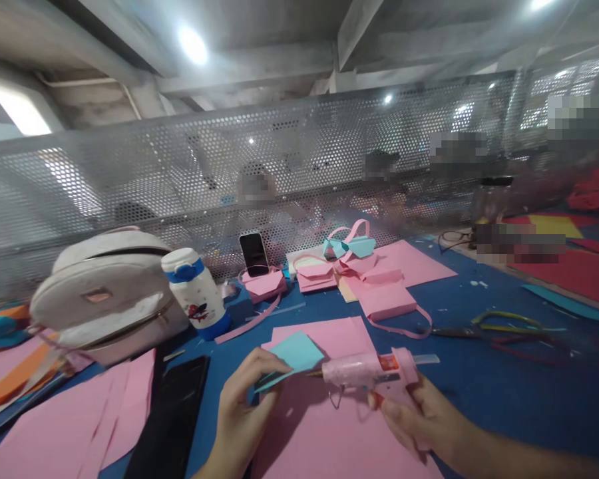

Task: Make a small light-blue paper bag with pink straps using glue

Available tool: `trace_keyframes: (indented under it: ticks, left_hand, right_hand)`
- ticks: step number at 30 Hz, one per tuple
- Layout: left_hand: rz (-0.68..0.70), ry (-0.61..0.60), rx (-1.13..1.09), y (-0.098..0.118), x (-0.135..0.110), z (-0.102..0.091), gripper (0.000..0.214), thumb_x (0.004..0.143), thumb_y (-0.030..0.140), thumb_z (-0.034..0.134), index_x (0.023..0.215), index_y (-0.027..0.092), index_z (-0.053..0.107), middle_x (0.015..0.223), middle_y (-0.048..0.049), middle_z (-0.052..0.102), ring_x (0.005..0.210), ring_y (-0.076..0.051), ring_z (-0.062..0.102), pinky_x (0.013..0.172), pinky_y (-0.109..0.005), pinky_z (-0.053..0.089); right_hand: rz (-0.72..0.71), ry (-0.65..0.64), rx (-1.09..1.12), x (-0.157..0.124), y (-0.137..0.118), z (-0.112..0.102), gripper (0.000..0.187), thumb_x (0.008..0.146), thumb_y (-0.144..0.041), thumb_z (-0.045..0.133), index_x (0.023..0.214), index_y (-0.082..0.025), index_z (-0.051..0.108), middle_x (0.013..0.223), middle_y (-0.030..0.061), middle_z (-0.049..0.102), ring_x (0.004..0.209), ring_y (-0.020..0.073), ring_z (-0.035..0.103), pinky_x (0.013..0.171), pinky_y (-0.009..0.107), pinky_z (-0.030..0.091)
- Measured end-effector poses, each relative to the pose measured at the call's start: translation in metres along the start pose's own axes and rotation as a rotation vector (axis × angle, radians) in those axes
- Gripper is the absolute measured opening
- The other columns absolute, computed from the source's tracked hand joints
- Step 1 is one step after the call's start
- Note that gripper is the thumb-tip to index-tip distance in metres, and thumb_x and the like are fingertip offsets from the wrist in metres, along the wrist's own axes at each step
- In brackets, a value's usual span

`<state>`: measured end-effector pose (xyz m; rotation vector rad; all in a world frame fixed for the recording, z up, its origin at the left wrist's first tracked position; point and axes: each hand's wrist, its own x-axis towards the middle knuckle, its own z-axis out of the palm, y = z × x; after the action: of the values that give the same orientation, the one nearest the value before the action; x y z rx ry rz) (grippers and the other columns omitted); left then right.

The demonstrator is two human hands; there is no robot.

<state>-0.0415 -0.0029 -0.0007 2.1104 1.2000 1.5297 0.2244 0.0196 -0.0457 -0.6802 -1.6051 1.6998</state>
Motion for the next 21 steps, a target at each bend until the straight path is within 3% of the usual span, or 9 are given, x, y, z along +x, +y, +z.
trace_keyframes:
  ticks: [8, 13, 21]
  left_hand:
    - [-0.027, 0.016, -0.005, 0.001, 0.002, 0.000, 0.025, 0.080, 0.004, 0.059, 0.088, 0.023, 0.073, 0.076, -0.0009, 0.064, 0.068, -0.015, 0.061, 0.060, -0.022, 0.047]
    - [-0.053, 0.052, 0.025, 0.003, 0.005, 0.001, 0.016, 0.083, 0.011, 0.061, 0.081, 0.020, 0.074, 0.072, -0.0017, 0.064, 0.066, -0.015, 0.061, 0.061, -0.022, 0.047]
    - [-0.136, 0.187, 0.025, 0.001, 0.010, -0.008, 0.012, 0.083, 0.022, 0.064, 0.074, 0.019, 0.072, 0.076, -0.0022, 0.064, 0.071, -0.016, 0.060, 0.063, -0.022, 0.048]
  right_hand:
    - [0.011, 0.030, -0.042, 0.003, -0.005, 0.001, 0.055, 0.086, -0.070, 0.050, 0.094, -0.016, 0.053, 0.043, -0.0115, 0.037, 0.035, 0.0046, 0.028, 0.037, 0.018, 0.023]
    - [0.008, 0.078, -0.074, 0.004, -0.011, 0.002, 0.054, 0.087, -0.070, 0.049, 0.091, -0.016, 0.053, 0.044, -0.0109, 0.037, 0.037, 0.0053, 0.030, 0.038, 0.019, 0.027]
    - [-0.032, 0.139, -0.184, 0.010, -0.022, 0.005, 0.055, 0.085, -0.070, 0.049, 0.083, -0.016, 0.057, 0.042, -0.0097, 0.037, 0.035, 0.0065, 0.032, 0.037, 0.019, 0.030]
